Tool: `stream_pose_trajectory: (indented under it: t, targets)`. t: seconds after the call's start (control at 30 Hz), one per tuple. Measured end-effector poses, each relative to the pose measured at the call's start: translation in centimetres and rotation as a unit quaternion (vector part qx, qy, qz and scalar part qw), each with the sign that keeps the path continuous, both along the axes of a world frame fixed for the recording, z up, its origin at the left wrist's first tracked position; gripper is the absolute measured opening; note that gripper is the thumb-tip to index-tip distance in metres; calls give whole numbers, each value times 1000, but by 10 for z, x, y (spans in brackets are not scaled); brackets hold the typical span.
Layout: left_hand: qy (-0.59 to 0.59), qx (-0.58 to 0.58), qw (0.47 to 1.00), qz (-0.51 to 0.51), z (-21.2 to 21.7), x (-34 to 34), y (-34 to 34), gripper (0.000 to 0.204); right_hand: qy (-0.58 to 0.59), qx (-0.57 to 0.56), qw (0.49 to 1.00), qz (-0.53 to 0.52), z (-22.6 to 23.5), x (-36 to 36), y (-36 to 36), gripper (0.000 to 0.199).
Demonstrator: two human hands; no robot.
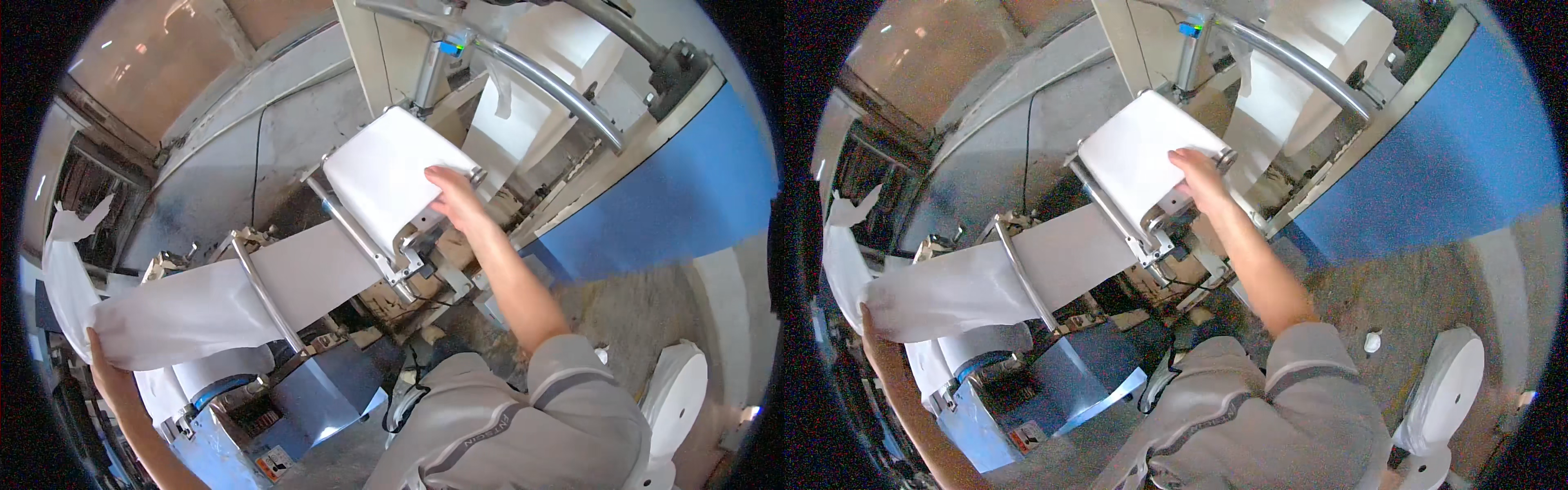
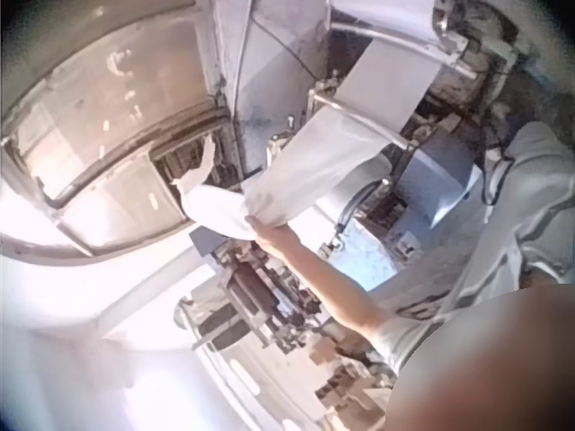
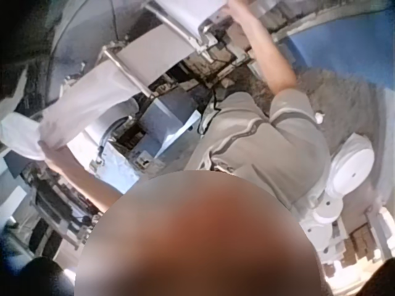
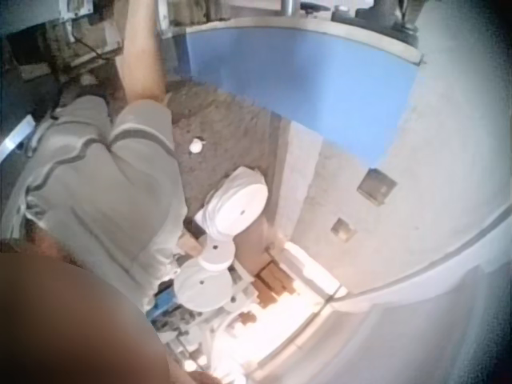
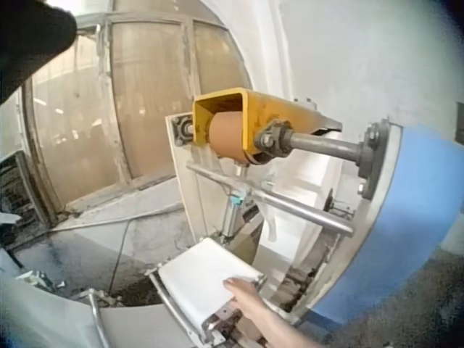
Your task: Threading a large roll of white paper or fabric through an industrial processing machine and adjusting the roll position.
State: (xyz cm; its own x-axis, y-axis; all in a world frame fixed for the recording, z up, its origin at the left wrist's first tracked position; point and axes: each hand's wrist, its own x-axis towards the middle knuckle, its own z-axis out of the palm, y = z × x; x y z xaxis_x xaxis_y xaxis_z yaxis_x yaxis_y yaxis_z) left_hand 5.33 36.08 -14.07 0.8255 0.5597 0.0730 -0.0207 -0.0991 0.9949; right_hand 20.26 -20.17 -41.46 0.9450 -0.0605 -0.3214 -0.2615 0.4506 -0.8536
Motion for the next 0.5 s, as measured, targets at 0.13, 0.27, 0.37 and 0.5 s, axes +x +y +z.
stream_pose_trajectory:
  t: [0.13,0.27,0.37,0.5]
  targets:
    - [-21,-25,997,65,20,-2,45,56,-10,-70,998,2,-5,-4,-4,57]
    - [-49,15,997,55,38,-4,59,56,-81,-280,956,19,-16,-2,-5,57]
    - [-62,74,995,34,60,-25,102,49,-54,-250,965,61,0,-6,3,53]
    - [-81,5,996,33,79,-11,50,54,-22,-190,981,36,0,-6,-2,53]
